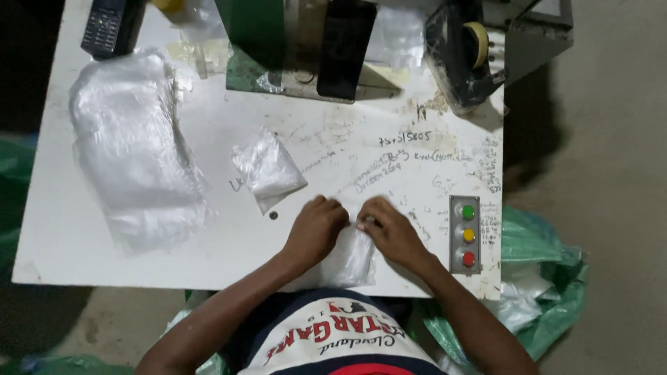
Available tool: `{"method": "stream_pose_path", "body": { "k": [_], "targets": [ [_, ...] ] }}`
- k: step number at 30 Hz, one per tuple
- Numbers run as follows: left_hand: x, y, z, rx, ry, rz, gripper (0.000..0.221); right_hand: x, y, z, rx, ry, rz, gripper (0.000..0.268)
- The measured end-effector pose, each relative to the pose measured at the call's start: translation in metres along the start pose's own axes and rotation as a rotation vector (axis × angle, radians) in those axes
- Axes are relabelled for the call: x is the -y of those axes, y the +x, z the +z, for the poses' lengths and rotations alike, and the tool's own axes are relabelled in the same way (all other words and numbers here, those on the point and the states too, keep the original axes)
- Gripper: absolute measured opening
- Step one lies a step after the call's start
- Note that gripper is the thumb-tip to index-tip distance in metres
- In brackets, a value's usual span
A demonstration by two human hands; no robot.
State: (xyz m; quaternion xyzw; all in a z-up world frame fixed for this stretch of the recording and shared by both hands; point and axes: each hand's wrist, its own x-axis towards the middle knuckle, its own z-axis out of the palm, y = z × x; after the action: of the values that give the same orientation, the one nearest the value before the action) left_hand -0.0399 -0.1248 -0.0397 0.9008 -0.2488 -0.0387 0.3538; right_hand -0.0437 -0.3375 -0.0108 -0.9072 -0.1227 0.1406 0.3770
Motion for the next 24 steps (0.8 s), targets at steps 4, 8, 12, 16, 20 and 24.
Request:
{"method": "stream_pose_path", "body": {
  "k": [4,8,12,16,20,24],
  "targets": [
    [-0.002,-0.016,-0.024,0.035,0.001,0.053,0.018,0.017,-0.011,-0.009,0.1,0.082,-0.015,0.018],
    [0.005,-0.027,-0.022,0.105,0.02,0.055,0.014,0.022,-0.018,-0.011,0.108,-0.026,-0.089,0.02],
    [-0.003,-0.014,-0.033,0.126,-0.168,-0.02,0.01,0.021,-0.017,-0.008,0.118,0.051,-0.109,0.017],
    [0.0,-0.01,-0.057,0.409,-0.729,-0.435,0.043,0.015,-0.015,-0.017,0.261,0.421,-0.048,0.016],
    [-0.009,-0.001,-0.067,0.222,-1.014,-0.71,0.019,-0.022,0.019,-0.066,0.156,0.593,0.334,0.019],
    [-0.033,0.013,-0.11,-0.34,-0.631,-0.205,0.012,-0.141,0.115,-0.167,-0.907,0.47,-0.291,0.034]
  ]
}}
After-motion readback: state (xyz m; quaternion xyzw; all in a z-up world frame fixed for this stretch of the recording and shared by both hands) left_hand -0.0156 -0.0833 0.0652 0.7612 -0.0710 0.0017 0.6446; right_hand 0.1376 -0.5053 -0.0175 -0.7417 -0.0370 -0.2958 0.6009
